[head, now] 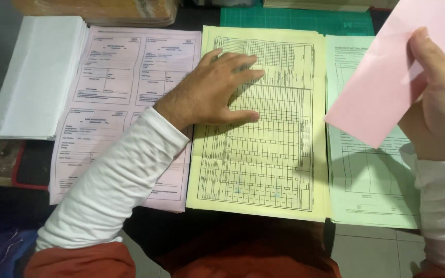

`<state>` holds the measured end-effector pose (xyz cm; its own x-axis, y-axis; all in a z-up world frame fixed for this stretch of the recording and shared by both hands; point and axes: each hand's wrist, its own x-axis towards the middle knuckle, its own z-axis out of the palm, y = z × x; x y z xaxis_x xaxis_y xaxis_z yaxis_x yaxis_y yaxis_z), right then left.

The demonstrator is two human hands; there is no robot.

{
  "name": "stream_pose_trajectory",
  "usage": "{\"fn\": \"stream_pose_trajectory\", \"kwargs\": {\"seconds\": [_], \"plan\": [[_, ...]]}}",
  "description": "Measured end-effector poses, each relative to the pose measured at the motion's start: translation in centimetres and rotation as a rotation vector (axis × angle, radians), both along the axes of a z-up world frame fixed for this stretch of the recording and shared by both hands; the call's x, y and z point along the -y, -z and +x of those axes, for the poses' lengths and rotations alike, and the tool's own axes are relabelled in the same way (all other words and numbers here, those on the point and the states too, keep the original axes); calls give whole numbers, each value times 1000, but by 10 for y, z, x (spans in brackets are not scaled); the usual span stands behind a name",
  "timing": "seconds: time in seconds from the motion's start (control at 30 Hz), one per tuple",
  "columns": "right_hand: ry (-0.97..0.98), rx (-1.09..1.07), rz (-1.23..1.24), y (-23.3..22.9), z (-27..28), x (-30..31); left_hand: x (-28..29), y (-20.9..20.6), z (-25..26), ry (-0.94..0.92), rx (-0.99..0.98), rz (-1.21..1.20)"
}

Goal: Sorting colored paper forms, folding documents, and inserting them into envelopes on a desk.

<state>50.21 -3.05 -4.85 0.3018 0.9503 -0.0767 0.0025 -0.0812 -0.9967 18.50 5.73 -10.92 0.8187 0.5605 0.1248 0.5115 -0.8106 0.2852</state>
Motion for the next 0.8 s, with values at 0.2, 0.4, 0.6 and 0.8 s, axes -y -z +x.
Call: {"fn": "stream_pose_trajectory", "kwargs": {"seconds": [0.2,0.4,0.6,0.8], "plan": [[146,-65,-13,0,1,-2,0,-5,-1,10,147,63],[54,-193,59,15,13,-8,-11,-51,33,-64,-76,-29],[95,-210,59,15,17,-8,-88,6,51,-35,160,101],[-204,-17,165,13,11,1,-93,17,59,-116,148,21]]}}
